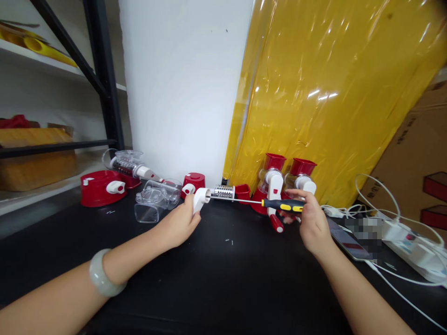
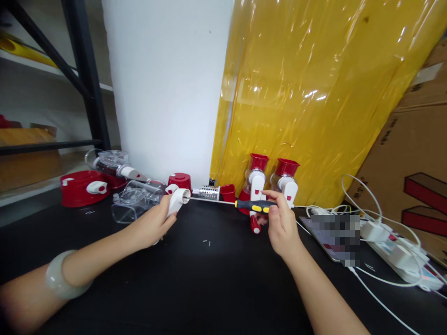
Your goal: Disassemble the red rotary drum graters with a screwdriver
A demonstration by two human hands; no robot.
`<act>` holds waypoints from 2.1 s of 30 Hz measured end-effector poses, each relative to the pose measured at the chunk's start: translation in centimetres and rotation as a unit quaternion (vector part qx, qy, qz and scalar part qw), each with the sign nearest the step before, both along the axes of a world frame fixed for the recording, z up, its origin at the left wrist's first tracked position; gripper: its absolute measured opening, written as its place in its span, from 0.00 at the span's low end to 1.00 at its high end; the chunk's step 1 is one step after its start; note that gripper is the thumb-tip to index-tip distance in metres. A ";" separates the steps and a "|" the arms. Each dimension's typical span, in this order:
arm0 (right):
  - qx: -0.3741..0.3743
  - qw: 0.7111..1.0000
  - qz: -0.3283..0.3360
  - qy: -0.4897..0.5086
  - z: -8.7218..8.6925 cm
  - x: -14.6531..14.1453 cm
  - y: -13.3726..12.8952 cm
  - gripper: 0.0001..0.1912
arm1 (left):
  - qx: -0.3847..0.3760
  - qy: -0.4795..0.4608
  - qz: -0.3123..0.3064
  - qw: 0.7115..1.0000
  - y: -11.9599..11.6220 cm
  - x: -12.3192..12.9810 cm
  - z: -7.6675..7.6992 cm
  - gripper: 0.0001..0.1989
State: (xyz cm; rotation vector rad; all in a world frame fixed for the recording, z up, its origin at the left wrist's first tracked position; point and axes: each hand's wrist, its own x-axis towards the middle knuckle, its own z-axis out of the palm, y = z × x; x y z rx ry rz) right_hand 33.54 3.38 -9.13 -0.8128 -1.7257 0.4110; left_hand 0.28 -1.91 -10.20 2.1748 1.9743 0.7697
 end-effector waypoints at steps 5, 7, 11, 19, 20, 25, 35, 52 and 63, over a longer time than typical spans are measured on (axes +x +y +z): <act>0.046 0.998 -0.053 -0.003 0.1 0.1 0.0 0.14 | 0.002 0.003 -0.003 1.000 0.0 0.0 -0.1 0.16; 0.070 0.997 0.004 0.033 0.2 0.0 0.1 0.15 | -0.005 0.003 -0.002 1.000 0.0 0.0 0.0 0.15; -0.008 0.986 0.138 0.093 0.3 -0.1 0.0 0.25 | -0.009 0.002 0.000 1.000 -0.1 0.1 0.2 0.15; -0.024 0.999 -0.014 0.024 0.5 -0.1 -0.4 0.15 | 0.008 0.006 -0.005 1.000 0.1 -0.1 -0.1 0.14; -0.001 1.000 -0.011 0.028 0.5 0.0 -0.3 0.14 | 0.008 0.006 -0.005 1.000 0.1 -0.1 -0.1 0.14; 0.011 0.992 0.111 0.062 0.2 0.3 0.1 0.22 | -0.007 -0.006 -0.002 1.000 0.0 0.0 0.0 0.14; -0.028 0.999 0.010 0.046 0.7 -0.4 -0.4 0.15 | -0.007 0.003 0.002 1.000 0.0 0.1 0.1 0.14; -0.052 0.997 -0.029 0.057 0.9 -0.6 -0.5 0.15 | -0.004 0.009 -0.020 1.000 -0.1 0.0 0.0 0.15; -0.035 0.992 -0.051 0.108 0.3 -0.2 0.5 0.15 | 0.015 0.040 -0.018 0.999 0.0 0.0 -0.1 0.13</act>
